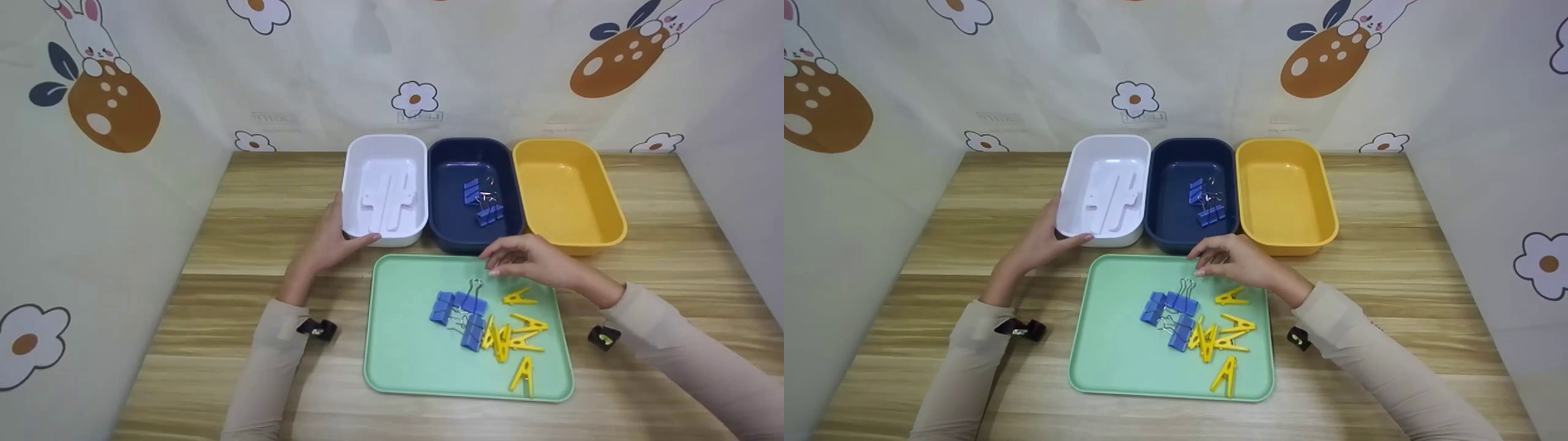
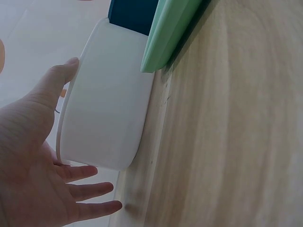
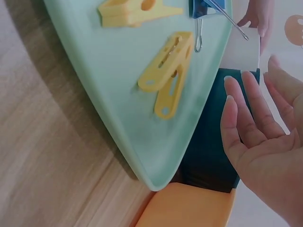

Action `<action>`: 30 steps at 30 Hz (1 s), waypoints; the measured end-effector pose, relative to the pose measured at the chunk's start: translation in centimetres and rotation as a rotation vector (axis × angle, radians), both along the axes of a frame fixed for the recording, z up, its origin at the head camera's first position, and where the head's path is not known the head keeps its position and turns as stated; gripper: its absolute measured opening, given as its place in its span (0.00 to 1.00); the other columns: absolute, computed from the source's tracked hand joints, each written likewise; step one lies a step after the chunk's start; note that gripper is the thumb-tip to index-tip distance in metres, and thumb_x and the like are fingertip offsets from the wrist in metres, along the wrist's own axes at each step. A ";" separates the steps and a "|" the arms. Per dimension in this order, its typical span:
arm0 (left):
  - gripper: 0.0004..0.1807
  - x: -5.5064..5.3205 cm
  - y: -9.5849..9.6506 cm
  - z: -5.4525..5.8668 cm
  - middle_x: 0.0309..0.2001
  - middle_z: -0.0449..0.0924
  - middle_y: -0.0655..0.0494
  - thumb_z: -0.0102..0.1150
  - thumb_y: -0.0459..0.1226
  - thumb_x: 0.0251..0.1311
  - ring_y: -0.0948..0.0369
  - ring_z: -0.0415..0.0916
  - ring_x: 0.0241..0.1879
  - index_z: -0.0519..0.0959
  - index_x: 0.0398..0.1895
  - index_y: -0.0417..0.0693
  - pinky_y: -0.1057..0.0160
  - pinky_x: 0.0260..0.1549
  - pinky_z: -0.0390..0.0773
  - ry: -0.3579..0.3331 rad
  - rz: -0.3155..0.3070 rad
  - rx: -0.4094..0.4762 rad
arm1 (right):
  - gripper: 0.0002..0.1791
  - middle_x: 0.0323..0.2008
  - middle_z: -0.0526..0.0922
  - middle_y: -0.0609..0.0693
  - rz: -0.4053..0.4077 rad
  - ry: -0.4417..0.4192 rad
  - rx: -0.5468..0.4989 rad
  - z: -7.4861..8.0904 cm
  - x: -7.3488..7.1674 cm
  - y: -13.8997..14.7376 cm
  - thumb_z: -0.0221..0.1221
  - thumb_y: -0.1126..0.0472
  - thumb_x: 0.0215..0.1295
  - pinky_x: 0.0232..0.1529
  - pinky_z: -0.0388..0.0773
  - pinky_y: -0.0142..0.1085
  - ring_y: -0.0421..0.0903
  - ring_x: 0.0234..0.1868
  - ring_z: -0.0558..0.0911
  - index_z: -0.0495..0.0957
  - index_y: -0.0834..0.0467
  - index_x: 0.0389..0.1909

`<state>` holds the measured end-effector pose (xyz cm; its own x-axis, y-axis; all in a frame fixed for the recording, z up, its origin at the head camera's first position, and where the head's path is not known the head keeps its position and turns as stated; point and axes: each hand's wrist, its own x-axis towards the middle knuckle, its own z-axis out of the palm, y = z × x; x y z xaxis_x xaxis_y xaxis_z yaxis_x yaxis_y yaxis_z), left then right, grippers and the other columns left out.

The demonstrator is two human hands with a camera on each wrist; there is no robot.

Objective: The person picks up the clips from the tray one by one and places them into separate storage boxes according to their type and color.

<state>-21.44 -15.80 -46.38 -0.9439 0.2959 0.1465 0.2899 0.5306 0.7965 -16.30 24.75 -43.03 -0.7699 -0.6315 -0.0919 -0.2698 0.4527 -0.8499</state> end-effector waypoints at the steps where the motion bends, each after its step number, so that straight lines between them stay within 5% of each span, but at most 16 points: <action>1: 0.64 0.0 0.0 0.0 0.79 0.60 0.39 0.80 0.47 0.56 0.47 0.59 0.77 0.46 0.86 0.41 0.47 0.79 0.56 -0.002 0.002 -0.001 | 0.18 0.47 0.89 0.62 0.013 -0.003 0.002 -0.1 0.0 0.0 0.67 0.65 0.71 0.51 0.84 0.30 0.44 0.47 0.87 0.82 0.67 0.58; 13: 0.62 -0.1 0.0 -0.2 0.78 0.61 0.39 0.79 0.47 0.58 0.48 0.59 0.75 0.47 0.85 0.39 0.48 0.78 0.57 0.019 -0.012 -0.007 | 0.21 0.45 0.89 0.62 0.117 -0.011 -0.040 -1.0 0.1 -1.3 0.71 0.68 0.65 0.50 0.85 0.30 0.45 0.45 0.87 0.82 0.68 0.58; 30: 0.65 0.0 0.0 -0.1 0.82 0.55 0.40 0.78 0.50 0.58 0.48 0.56 0.79 0.43 0.86 0.42 0.47 0.80 0.54 -0.002 -0.005 -0.009 | 0.19 0.46 0.90 0.57 0.092 -0.027 -0.010 -2.1 0.6 -2.0 0.71 0.68 0.65 0.49 0.84 0.31 0.46 0.45 0.86 0.84 0.64 0.57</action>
